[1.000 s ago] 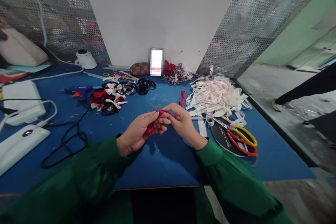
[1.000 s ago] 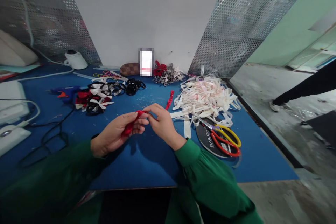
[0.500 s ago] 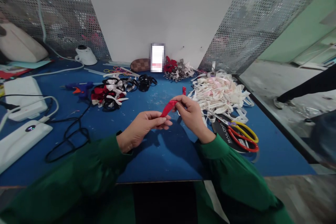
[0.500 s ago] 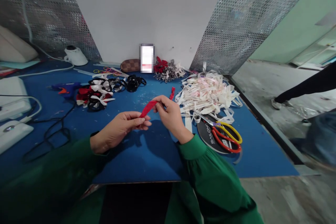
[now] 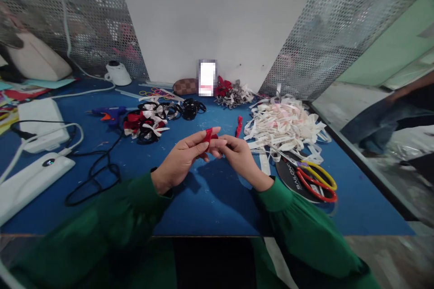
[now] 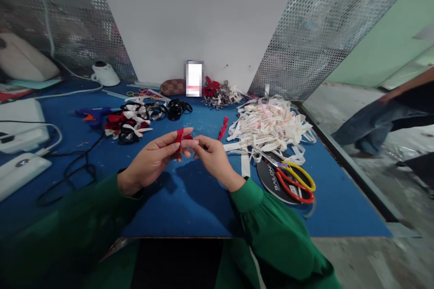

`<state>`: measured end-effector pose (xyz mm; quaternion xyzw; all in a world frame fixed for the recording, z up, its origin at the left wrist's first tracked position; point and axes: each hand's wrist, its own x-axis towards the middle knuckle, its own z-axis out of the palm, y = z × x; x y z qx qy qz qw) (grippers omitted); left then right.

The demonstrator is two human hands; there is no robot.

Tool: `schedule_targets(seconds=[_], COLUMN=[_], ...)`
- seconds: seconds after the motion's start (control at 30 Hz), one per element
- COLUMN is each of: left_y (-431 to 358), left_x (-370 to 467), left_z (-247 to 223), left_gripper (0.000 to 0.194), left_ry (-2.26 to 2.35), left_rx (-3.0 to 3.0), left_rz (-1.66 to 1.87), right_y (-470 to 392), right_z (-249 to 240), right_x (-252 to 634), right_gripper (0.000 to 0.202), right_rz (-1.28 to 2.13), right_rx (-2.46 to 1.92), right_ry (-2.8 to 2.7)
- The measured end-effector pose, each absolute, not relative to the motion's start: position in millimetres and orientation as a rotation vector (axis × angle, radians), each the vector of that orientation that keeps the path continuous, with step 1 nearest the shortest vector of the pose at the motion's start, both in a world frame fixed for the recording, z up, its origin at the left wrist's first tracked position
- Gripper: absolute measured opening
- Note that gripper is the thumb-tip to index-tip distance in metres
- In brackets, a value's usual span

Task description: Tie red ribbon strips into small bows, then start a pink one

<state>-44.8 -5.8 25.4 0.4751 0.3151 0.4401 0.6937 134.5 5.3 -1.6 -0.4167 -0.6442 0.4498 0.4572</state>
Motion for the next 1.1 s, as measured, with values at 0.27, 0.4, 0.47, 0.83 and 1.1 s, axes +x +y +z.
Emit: schedule_targets(seconds=[0.27, 0.4, 0.47, 0.83, 1.1], left_y=[-0.2, 1.4, 2.0, 1.3, 1.1], left_x=[-47.0, -47.4, -47.5, -47.7, -49.8], left_z=[27.8, 29.1, 29.6, 28.4, 17.0], left_gripper=[0.048, 0.050, 0.051, 0.057, 0.053], left_ry=[0.787, 0.801, 0.810, 0.882, 0.968], left_rx=[1.091, 1.061, 1.055, 1.173, 1.481], left_rz=[1.122, 1.162, 1.183, 1.152, 0.985], right_y=[-2.1, -4.7, -6.4, -16.6, -18.4], right_z=[4.0, 3.0, 3.3, 10.3, 18.2], right_x=[129.8, 127.6, 125.8, 120.2, 124.0], right_gripper=[0.015, 0.015, 0.016, 0.019, 0.022], right_rz=[1.100, 1.120, 1.132, 1.245, 1.377], right_rx=[-1.091, -1.073, -1.064, -1.025, -0.945], right_ry=[-1.479, -1.436, -1.415, -1.408, -1.285])
